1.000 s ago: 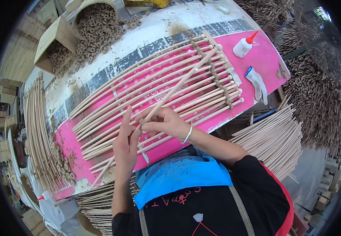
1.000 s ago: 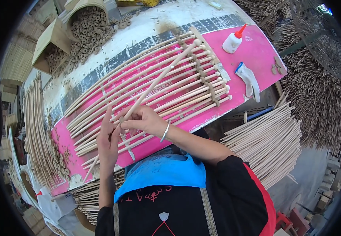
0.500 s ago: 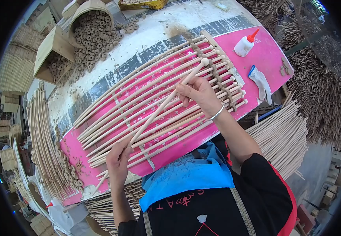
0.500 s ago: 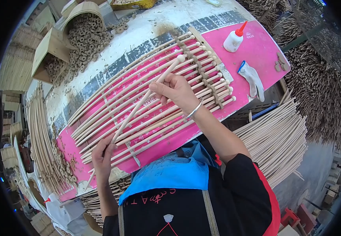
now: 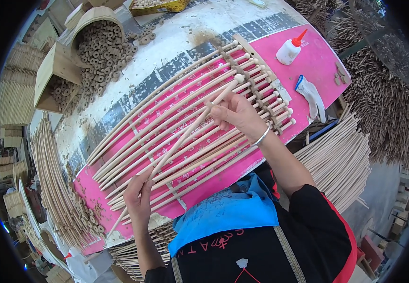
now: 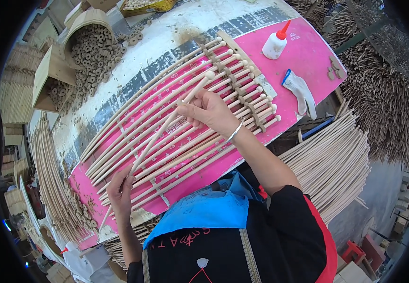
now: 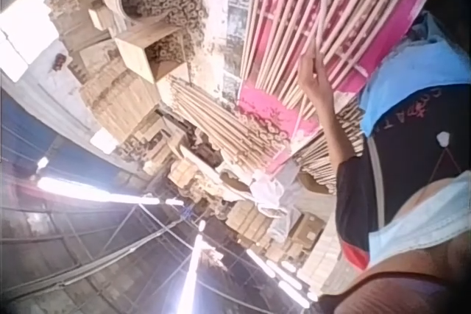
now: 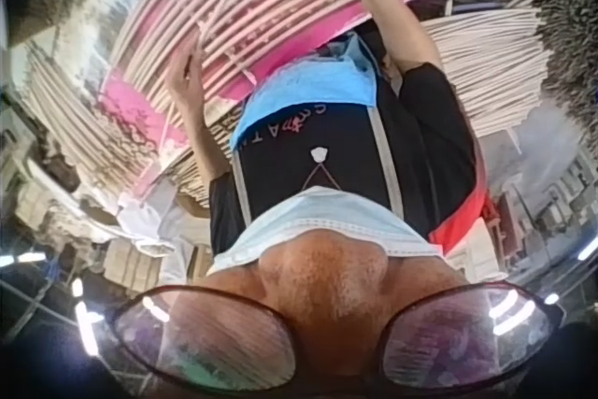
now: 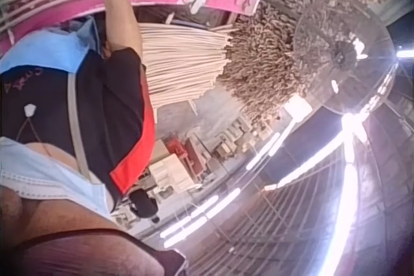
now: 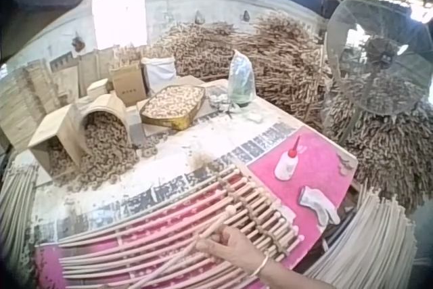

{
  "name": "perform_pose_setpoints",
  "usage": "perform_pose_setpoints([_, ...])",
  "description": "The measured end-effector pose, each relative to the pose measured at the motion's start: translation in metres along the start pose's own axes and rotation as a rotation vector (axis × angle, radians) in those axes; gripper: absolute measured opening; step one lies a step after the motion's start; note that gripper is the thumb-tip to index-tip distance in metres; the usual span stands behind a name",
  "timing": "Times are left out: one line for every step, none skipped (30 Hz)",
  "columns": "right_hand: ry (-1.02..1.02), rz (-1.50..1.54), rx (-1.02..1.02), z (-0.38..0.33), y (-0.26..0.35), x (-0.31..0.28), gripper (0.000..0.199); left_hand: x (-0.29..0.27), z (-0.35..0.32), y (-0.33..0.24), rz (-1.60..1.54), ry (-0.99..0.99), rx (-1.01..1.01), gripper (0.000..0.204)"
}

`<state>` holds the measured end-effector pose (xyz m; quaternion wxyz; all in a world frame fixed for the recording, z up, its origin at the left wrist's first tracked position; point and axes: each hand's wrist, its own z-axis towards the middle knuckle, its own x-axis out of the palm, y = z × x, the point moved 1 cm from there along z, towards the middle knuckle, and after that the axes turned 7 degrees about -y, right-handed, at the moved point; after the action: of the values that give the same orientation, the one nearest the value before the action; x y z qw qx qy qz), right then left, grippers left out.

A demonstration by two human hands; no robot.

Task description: Assembling a wooden structure by applying glue to rods and sliding wooden rings into place.

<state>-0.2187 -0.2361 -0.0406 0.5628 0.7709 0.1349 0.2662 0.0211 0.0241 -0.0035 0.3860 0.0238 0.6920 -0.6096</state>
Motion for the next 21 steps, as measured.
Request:
perform_pose_setpoints([-0.001,0.002,0.002,-0.001,0.003,0.002,0.033,0.000,0.001,0.002,0.005,-0.004,-0.005,0.031])
perform_pose_setpoints([0.012,0.083,0.000,-0.003,0.010,0.007,0.030,0.000,0.002,0.001,0.006,-0.002,-0.007,0.031])
perform_pose_setpoints([0.025,0.164,-0.002,-0.003,0.014,0.009,0.029,-0.001,0.004,0.000,0.012,0.001,-0.006,0.031])
perform_pose_setpoints([0.020,0.165,-0.002,-0.002,0.012,0.006,0.029,-0.002,0.006,-0.001,0.017,0.008,-0.004,0.030])
perform_pose_setpoints([0.009,0.118,-0.008,0.000,0.008,0.002,0.031,-0.001,0.009,-0.002,0.017,0.012,-0.003,0.030])
perform_pose_setpoints([-0.003,0.071,-0.014,0.001,0.007,-0.002,0.033,0.001,0.011,-0.003,0.013,0.008,0.014,0.030])
perform_pose_setpoints([-0.005,0.072,-0.013,0.003,0.007,-0.003,0.033,0.001,0.014,-0.003,0.010,0.002,0.030,0.030])
perform_pose_setpoints([-0.036,0.008,0.017,0.004,0.007,-0.005,0.035,0.002,0.016,-0.004,0.030,0.005,0.022,0.030])
perform_pose_setpoints([-0.068,-0.056,0.047,0.005,0.008,-0.006,0.037,0.002,0.018,-0.003,0.036,0.000,0.038,0.030])
perform_pose_setpoints([-0.073,-0.080,0.068,0.008,0.006,-0.009,0.041,0.003,0.021,-0.002,0.041,-0.007,0.057,0.030])
perform_pose_setpoints([-0.065,-0.074,0.064,0.008,0.007,-0.009,0.042,0.002,0.023,0.003,0.055,-0.002,0.071,0.030])
perform_pose_setpoints([-0.057,-0.070,0.060,0.009,0.007,-0.010,0.042,0.001,0.026,0.002,0.055,0.007,0.064,0.030])
perform_pose_setpoints([-0.065,-0.053,0.057,0.008,0.008,-0.009,0.039,0.001,0.029,0.002,0.054,0.016,0.055,0.030])
perform_pose_setpoints([-0.034,0.010,0.053,0.008,0.011,-0.009,0.035,0.001,0.032,0.003,0.042,0.012,0.021,0.030])
perform_pose_setpoints([-0.004,0.072,0.049,0.009,0.015,-0.009,0.032,0.002,0.036,0.004,0.045,0.013,0.047,0.030])
perform_pose_setpoints([-0.011,0.093,0.061,0.010,0.017,-0.009,0.028,0.001,0.039,0.004,0.050,0.012,0.071,0.030])
perform_pose_setpoints([-0.011,0.094,0.060,0.012,0.021,-0.009,0.028,0.001,0.043,0.007,0.046,0.010,0.099,0.030])
perform_pose_setpoints([-0.053,0.021,0.062,0.015,0.025,-0.010,0.028,0.001,0.049,0.007,0.052,0.012,0.111,0.030])
perform_pose_setpoints([-0.095,-0.053,0.065,0.018,0.027,-0.011,0.028,0.002,0.056,0.008,0.058,0.014,0.122,0.030])
perform_pose_setpoints([-0.124,-0.096,0.046,0.025,0.025,-0.015,0.036,0.001,0.067,0.005,0.135,0.041,0.133,0.030])
perform_pose_setpoints([-0.152,-0.138,0.044,0.029,0.028,-0.018,0.039,0.004,0.080,0.007,0.133,0.041,0.134,0.030])
